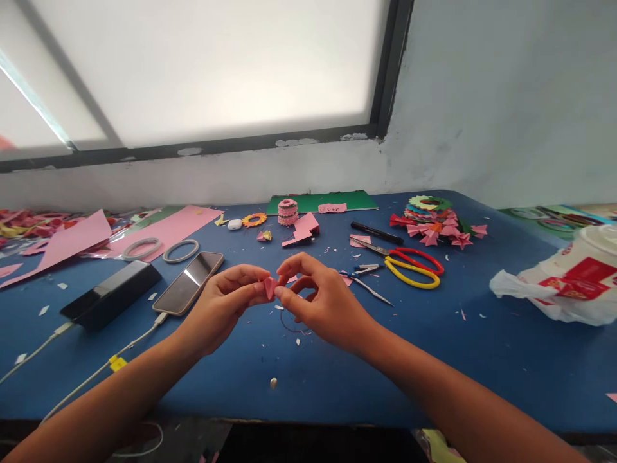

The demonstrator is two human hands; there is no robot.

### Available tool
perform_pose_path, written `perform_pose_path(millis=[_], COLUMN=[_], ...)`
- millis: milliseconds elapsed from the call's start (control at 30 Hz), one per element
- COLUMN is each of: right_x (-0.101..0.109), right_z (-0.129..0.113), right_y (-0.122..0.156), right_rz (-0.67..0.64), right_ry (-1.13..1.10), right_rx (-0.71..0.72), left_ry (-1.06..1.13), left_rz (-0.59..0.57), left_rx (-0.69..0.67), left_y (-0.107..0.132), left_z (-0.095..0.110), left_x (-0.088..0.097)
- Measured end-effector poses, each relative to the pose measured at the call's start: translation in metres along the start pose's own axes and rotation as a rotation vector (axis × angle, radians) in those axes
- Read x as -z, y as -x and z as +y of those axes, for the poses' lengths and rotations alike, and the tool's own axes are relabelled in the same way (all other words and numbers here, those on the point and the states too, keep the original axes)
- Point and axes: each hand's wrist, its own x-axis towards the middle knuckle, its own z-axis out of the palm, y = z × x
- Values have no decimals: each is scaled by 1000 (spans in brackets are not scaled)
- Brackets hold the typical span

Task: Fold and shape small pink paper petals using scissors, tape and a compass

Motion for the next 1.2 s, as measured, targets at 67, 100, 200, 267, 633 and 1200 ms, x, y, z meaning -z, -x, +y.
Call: perform_pose_path(millis=[67, 100, 200, 267, 633, 1200], right_x=[-2, -3, -1, 9, 138, 121], right_z=[3, 4, 1, -4, 64, 86], right_y=[0, 0, -1, -4, -28, -23], right_rz=[2, -1, -32, 13, -26, -257], right_ry=[28, 51, 145, 246, 1102, 1066], right_rx=[-5, -9, -6, 47, -165, 176], left_ry=[-35, -49, -103, -191, -921, -1388], left_rz=[-20, -32, -49, -38, -275, 243], left_rx=[2, 5, 6, -4, -225, 44], left_y=[0, 0, -1, -2, -10, -33], left_z=[-2, -2, -3, -2, -24, 53], left_x=[1, 1, 2, 3, 5, 130])
